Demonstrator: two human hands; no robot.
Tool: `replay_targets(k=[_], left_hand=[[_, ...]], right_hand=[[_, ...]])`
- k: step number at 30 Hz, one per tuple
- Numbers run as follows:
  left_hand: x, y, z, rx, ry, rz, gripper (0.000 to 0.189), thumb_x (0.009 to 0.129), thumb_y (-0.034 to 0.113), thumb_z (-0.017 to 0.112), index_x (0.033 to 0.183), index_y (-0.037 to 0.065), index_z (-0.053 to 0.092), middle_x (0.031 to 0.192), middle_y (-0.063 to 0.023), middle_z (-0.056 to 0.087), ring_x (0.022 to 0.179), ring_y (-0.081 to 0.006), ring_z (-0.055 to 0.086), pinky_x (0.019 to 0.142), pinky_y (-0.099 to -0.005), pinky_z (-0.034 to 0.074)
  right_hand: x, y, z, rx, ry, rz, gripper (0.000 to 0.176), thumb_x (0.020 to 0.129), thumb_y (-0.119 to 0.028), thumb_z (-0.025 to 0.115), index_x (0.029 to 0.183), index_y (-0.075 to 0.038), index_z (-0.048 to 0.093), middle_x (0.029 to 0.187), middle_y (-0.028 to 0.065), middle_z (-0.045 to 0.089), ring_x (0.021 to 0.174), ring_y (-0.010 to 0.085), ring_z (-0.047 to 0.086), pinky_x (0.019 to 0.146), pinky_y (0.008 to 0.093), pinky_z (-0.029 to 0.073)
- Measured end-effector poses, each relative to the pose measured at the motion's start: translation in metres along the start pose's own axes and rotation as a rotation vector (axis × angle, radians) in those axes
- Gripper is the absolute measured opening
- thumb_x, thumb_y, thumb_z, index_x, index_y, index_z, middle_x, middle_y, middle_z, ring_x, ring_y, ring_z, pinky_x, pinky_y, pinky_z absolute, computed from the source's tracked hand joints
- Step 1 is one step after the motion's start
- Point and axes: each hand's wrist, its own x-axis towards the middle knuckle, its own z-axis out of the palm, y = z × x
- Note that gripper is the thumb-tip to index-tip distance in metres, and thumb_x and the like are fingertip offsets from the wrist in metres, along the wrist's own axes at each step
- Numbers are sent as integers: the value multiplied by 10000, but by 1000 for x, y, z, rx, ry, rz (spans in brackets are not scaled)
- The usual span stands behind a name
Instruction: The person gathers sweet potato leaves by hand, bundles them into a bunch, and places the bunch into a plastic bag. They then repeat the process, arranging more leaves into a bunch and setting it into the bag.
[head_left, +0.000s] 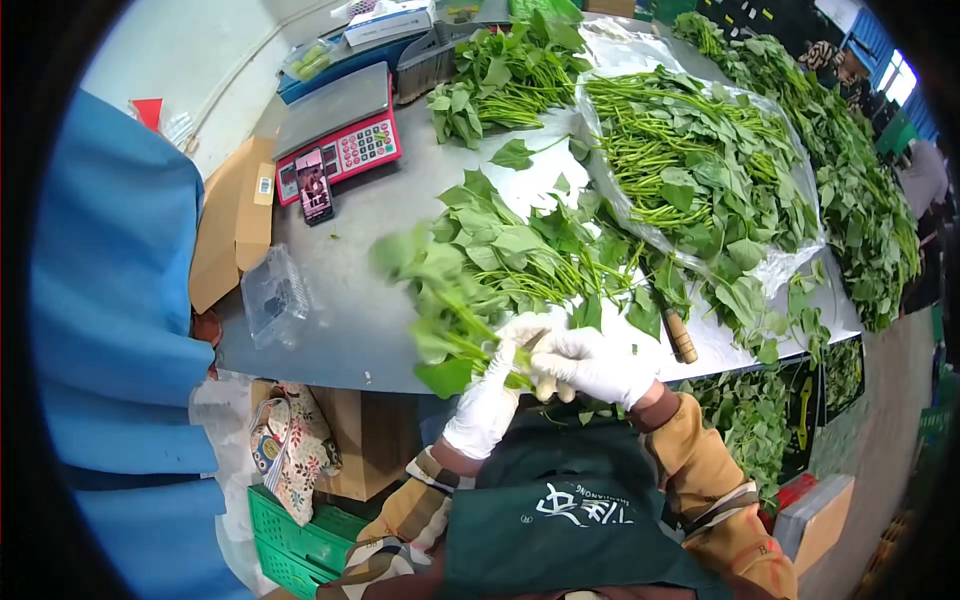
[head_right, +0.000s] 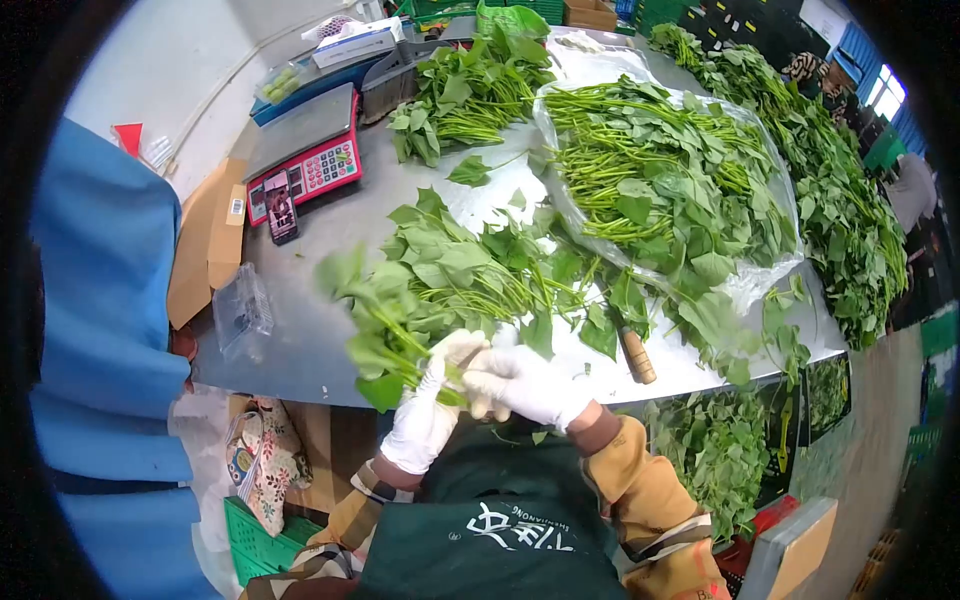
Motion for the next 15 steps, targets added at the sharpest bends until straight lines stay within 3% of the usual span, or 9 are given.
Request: replay_targets(k=[2,3,4,6,8,10,12,14,15], left_hand=[[-3,8,-7,-26,-46,-13,254,1006,247,474,1085,32,582,1198,-174,602,1146,-269,567,1057,-430,403],[2,6,-14,58,23,78,227,1007,240,471,1013,39,575,1072,-143,642,1108,-261,582,1039,-460,424],[1,8,-19,14,-40,141,221,1004,241,479,993,39,567,902,-91,635,1015,-243,607,1026,-485,436],[-3,11,-28,49,49,145,238,1007,264,470,987,44,561,796,-54,588,874,-222,608,982,-476,460],[-4,7,-34,12,33,131,259,1014,259,454,1018,22,558,786,-71,596,833,-212,606,969,-455,469],[-5,5,-33,14,40,118,267,1018,263,445,1023,21,558,764,-70,585,797,-207,594,940,-444,477],[-8,3,-26,55,69,109,261,1018,275,445,1000,42,561,730,-51,553,766,-207,571,893,-445,484],[-8,2,-29,77,77,111,256,1016,259,452,1017,30,565,713,-45,549,768,-206,572,892,-444,477],[-8,3,-30,89,85,113,257,1015,259,454,1020,27,566,706,-42,547,764,-205,572,886,-442,477]], right_hand=[[3,-1,-7,-235,106,-46,281,935,-311,604,965,-41,677,726,25,659,675,123,613,617,292,486],[17,9,-20,-362,222,-123,306,933,-334,601,1003,-46,678,755,48,668,682,159,615,637,318,488],[20,16,-32,-183,370,-56,269,901,-326,624,975,-73,679,791,72,677,695,234,633,672,350,496],[38,35,-55,-711,873,-233,234,849,-304,655,928,-85,668,832,103,669,761,304,637,705,387,500],[47,50,-76,-924,1000,-246,206,803,-284,675,903,-105,656,848,120,659,816,338,626,732,421,498],[51,63,-88,-1068,851,-33,214,796,-286,673,917,-110,663,890,138,659,836,352,620,754,432,497],[53,67,-99,-851,875,-180,167,812,-204,672,910,-69,663,847,121,668,772,280,637,718,379,508],[51,65,-107,-242,911,-241,100,834,-114,666,888,-30,657,788,68,661,701,160,608,667,300,498],[49,65,-113,-132,923,-280,68,862,-64,653,901,-10,639,757,34,646,656,79,551,615,243,473]])
